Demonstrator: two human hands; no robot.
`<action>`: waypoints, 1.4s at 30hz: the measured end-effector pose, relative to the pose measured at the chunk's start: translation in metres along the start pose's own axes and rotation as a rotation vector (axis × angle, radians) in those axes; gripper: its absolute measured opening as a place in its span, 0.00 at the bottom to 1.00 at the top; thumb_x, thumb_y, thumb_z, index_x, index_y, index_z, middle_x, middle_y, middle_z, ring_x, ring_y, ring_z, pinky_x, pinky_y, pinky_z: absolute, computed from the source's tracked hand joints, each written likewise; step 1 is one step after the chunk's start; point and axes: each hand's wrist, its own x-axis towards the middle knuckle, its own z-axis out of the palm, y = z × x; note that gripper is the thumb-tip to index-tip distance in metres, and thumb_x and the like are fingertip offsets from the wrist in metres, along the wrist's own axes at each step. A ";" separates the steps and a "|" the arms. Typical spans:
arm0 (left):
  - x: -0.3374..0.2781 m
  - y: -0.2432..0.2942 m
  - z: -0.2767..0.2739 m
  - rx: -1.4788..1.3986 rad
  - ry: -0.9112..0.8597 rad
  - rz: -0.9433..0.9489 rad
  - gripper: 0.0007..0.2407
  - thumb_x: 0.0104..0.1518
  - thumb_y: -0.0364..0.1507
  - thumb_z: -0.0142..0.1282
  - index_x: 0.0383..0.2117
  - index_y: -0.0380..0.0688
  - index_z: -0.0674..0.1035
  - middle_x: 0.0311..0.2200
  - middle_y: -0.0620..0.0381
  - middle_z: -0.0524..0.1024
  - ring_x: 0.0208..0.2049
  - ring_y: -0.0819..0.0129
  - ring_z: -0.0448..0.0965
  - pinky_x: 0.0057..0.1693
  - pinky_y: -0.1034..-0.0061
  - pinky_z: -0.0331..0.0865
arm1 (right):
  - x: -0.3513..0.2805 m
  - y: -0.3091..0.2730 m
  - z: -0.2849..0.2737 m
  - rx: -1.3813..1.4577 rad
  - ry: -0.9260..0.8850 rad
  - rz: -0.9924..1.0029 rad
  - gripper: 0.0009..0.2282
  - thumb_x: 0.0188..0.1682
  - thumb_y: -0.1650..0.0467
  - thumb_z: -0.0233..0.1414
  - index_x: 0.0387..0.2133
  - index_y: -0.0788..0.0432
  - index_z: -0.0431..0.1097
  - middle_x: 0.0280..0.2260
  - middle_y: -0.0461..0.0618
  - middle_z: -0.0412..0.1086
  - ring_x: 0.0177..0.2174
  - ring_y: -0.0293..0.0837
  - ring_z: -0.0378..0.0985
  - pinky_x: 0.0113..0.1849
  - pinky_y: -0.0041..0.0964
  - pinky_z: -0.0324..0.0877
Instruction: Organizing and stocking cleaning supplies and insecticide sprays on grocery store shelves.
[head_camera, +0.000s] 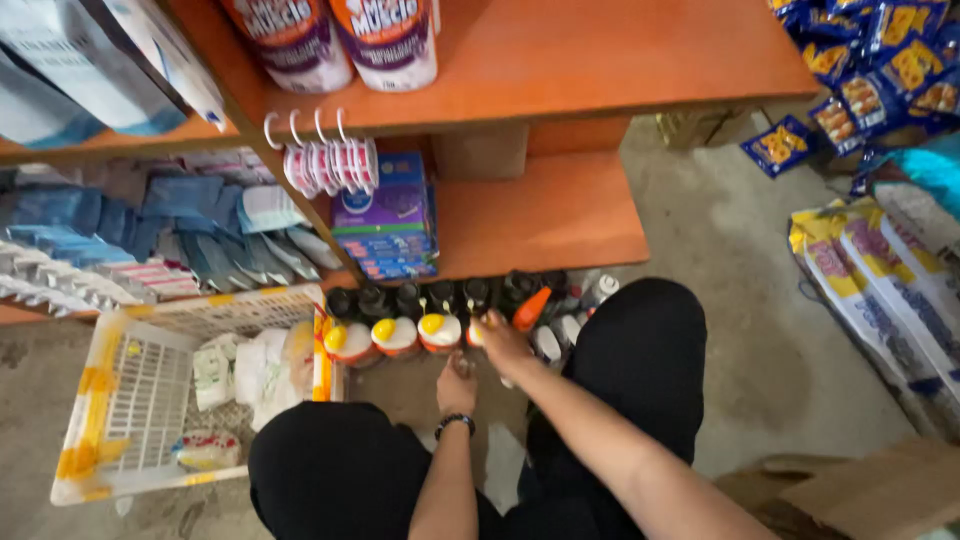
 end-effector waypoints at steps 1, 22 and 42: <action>0.001 -0.001 0.001 -0.004 0.006 0.008 0.19 0.55 0.36 0.58 0.55 0.56 0.75 0.45 0.50 0.82 0.48 0.50 0.82 0.52 0.59 0.75 | -0.006 -0.008 -0.004 -0.004 0.009 -0.006 0.18 0.56 0.71 0.40 0.60 0.50 0.62 0.56 0.59 0.63 0.51 0.60 0.73 0.48 0.53 0.70; -0.002 -0.010 -0.008 0.227 -0.113 0.159 0.40 0.42 0.38 0.74 0.65 0.52 0.63 0.60 0.48 0.72 0.59 0.53 0.74 0.62 0.63 0.70 | -0.057 -0.055 -0.076 0.307 -0.137 -0.334 0.17 0.38 0.76 0.59 0.44 0.56 0.73 0.42 0.56 0.72 0.48 0.58 0.74 0.49 0.48 0.69; -0.076 0.123 -0.100 -0.704 -0.758 0.370 0.23 0.47 0.29 0.71 0.51 0.37 0.79 0.45 0.57 0.83 0.45 0.72 0.82 0.56 0.72 0.75 | -0.091 -0.111 -0.297 0.924 0.156 -0.110 0.19 0.39 0.69 0.68 0.43 0.65 0.76 0.33 0.45 0.76 0.31 0.34 0.77 0.31 0.29 0.72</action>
